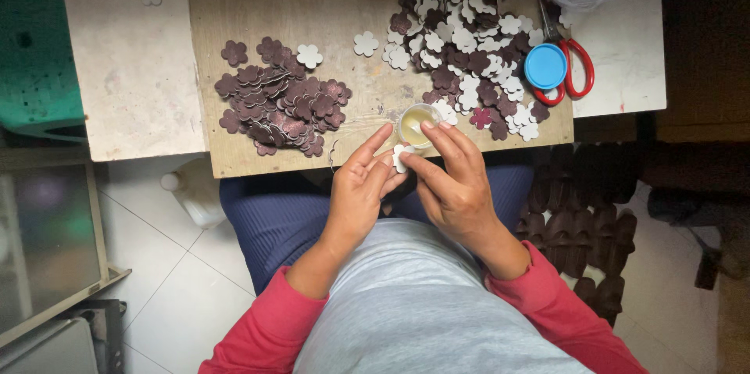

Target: The person sits on the floor and repeatedly picks up small flower-shaped pieces, applies a liquid from a small container, and joins them together. They place the assembled pieces into a plastic bag and continue the process.

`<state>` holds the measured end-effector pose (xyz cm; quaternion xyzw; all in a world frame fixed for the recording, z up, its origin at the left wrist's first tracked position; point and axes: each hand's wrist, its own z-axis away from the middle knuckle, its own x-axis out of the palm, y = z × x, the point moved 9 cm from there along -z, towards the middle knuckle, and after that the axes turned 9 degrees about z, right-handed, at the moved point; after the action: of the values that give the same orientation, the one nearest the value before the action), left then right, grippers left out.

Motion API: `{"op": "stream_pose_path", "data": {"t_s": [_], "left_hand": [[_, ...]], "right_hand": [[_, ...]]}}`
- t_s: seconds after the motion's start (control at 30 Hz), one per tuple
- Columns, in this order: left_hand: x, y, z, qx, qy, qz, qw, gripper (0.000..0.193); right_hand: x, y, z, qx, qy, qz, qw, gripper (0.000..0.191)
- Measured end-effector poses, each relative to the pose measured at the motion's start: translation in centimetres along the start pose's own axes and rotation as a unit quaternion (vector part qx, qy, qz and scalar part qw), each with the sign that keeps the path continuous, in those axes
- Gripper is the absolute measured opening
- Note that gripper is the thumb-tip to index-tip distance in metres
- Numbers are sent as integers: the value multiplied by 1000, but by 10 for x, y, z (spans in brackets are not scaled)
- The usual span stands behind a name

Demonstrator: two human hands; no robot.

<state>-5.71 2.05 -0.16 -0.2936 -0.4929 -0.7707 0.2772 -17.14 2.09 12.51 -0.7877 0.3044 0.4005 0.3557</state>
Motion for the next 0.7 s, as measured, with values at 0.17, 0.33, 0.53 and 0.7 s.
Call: {"op": "stream_pose_path", "data": {"t_s": [0.17, 0.33, 0.53, 0.7], "left_hand": [[-6, -4, 0, -9, 11, 3, 1000, 56], [-11, -11, -2, -37, 22, -39, 998, 58], [-16, -13, -5, -24, 29, -11, 999, 61], [-17, -16, -6, -26, 24, -6, 999, 62]], "right_hand": [[1, -4, 1, -26, -10, 18, 999, 44], [1, 2, 1, -12, -12, 26, 1000, 44], [3, -1, 3, -43, -16, 24, 999, 44], [4, -1, 1, -34, -19, 24, 999, 43]]}}
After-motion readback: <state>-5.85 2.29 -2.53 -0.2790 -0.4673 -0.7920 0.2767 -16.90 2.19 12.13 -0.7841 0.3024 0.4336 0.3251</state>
